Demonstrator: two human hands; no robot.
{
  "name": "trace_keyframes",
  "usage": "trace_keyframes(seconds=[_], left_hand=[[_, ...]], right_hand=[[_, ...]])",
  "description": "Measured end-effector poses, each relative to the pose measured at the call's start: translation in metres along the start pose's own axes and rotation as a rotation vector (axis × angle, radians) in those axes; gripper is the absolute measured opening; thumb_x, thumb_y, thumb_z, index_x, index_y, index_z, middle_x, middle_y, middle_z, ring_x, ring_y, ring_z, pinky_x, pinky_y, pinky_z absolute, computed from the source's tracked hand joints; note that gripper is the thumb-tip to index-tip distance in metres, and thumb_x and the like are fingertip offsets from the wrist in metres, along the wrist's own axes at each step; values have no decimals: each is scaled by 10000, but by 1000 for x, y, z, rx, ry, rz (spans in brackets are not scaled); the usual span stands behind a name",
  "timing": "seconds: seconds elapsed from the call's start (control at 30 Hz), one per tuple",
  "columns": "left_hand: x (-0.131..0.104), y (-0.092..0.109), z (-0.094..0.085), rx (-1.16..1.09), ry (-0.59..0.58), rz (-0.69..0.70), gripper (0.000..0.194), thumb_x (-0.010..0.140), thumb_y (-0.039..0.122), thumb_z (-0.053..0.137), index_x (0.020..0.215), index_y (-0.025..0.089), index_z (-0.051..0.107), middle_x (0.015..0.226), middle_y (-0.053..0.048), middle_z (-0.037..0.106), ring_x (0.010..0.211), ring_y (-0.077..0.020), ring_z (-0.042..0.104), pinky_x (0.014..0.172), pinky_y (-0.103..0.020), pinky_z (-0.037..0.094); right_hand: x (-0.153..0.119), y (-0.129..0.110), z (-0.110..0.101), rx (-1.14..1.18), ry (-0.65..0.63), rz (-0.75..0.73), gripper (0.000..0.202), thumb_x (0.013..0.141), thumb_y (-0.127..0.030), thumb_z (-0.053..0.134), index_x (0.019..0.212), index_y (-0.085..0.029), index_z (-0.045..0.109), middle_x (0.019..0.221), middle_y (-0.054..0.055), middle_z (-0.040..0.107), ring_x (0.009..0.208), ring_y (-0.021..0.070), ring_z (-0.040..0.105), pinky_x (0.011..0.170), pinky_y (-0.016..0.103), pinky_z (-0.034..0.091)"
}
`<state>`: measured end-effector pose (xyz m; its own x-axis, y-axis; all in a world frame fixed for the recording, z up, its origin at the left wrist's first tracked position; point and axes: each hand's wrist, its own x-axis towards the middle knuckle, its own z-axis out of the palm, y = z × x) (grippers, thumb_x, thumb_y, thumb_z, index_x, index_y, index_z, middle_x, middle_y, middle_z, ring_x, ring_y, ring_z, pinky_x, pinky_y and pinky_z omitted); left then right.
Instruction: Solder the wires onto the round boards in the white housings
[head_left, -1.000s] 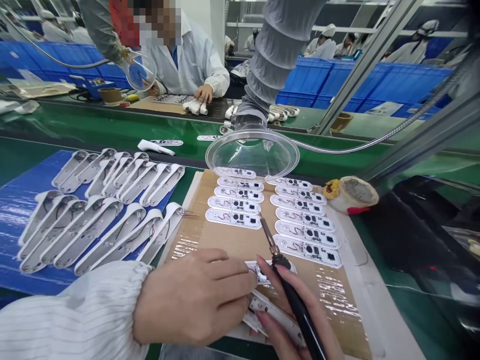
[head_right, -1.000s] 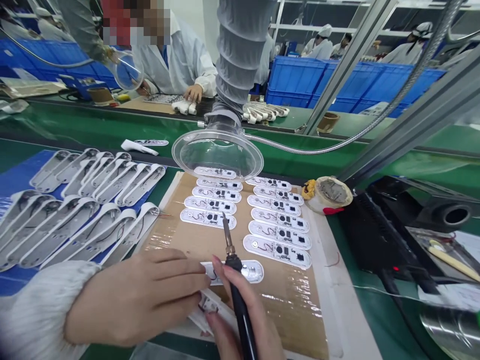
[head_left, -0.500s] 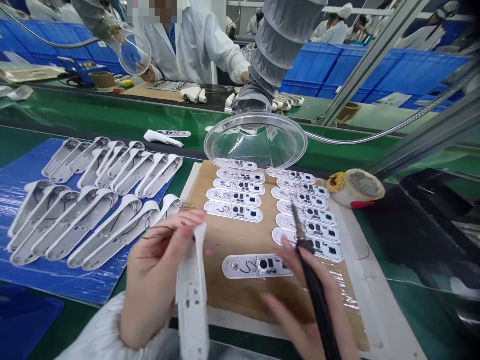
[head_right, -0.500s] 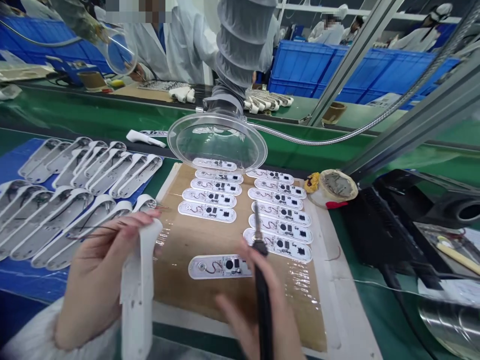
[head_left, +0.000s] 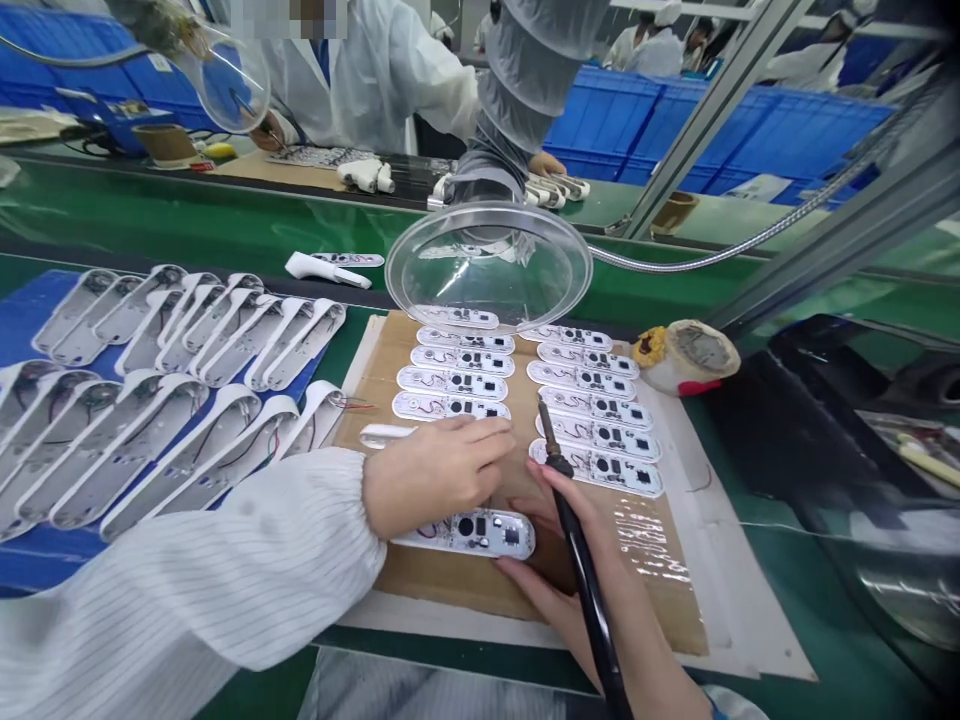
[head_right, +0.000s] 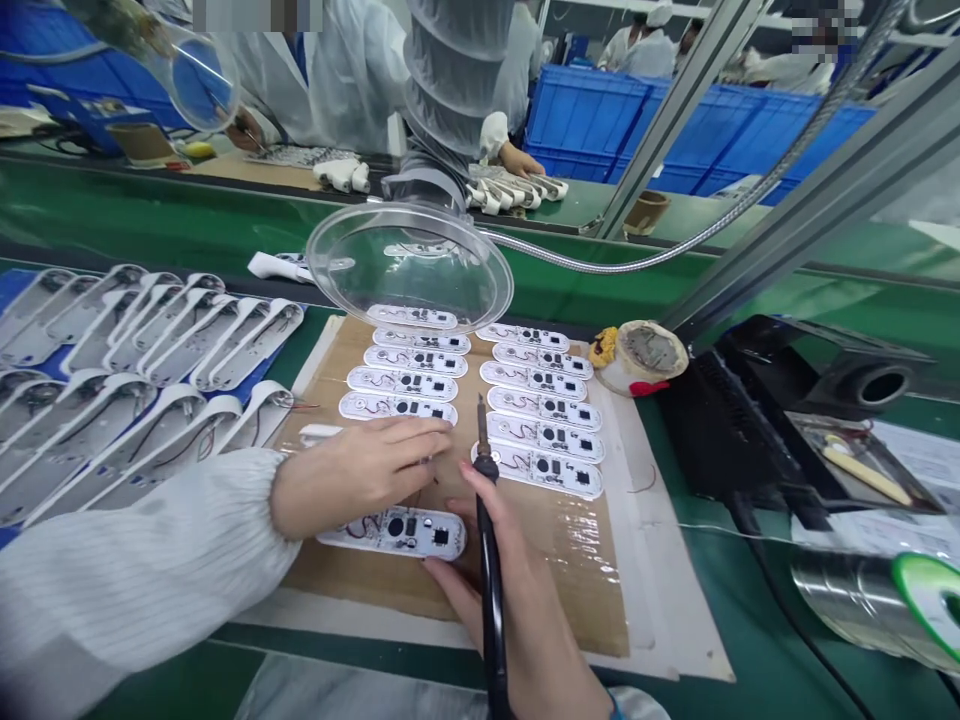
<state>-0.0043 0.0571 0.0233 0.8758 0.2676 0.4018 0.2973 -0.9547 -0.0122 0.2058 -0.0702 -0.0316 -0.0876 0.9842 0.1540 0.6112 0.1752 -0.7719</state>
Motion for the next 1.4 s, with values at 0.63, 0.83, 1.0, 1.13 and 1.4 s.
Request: trace_keyframes(seconds=[0.63,0.83,1.0,1.13,1.4], left_hand=[[-17,53,14,-330,89,-549,187,1023,159,575,930,257,705,1458,-22,653,1550,-290,410,1318,-668,74],[-14,56,15,-315,99,-592,189,1006,167,598,890,256,717,1445,-22,662,1549,-288,412,1327,-664,66],[-12,56,13,-327,74,-617,212,1015,183,605,859,263,723,1428,-14,663,1539,-281,420,1330,-661,59],[-13,56,12,-315,60,-604,207,1012,171,613,870,267,730,1435,-25,657,1542,-294,413,1319,-681,76],[-13,54,14,-305,73,-581,200,998,151,620,863,261,719,1427,-38,657,1526,-299,426,1307,-655,102]], right_hand=[[1,-14,-18,263,361,46,478,990,-263,758,1435,-354,612,1203,23,811,1050,226,813,988,379,664],[1,7,-49,242,806,-19,130,982,-371,773,1059,-278,820,1007,14,790,656,152,676,605,316,544],[6,14,-43,286,678,-164,243,1046,-417,666,938,-238,789,706,-9,680,490,121,526,423,280,359],[1,8,-39,269,598,-121,191,1046,-331,635,918,-271,764,631,-18,625,469,145,518,423,306,394],[-1,13,-42,174,475,-176,112,1001,-233,680,963,-260,782,788,-6,757,534,139,609,530,297,530]])
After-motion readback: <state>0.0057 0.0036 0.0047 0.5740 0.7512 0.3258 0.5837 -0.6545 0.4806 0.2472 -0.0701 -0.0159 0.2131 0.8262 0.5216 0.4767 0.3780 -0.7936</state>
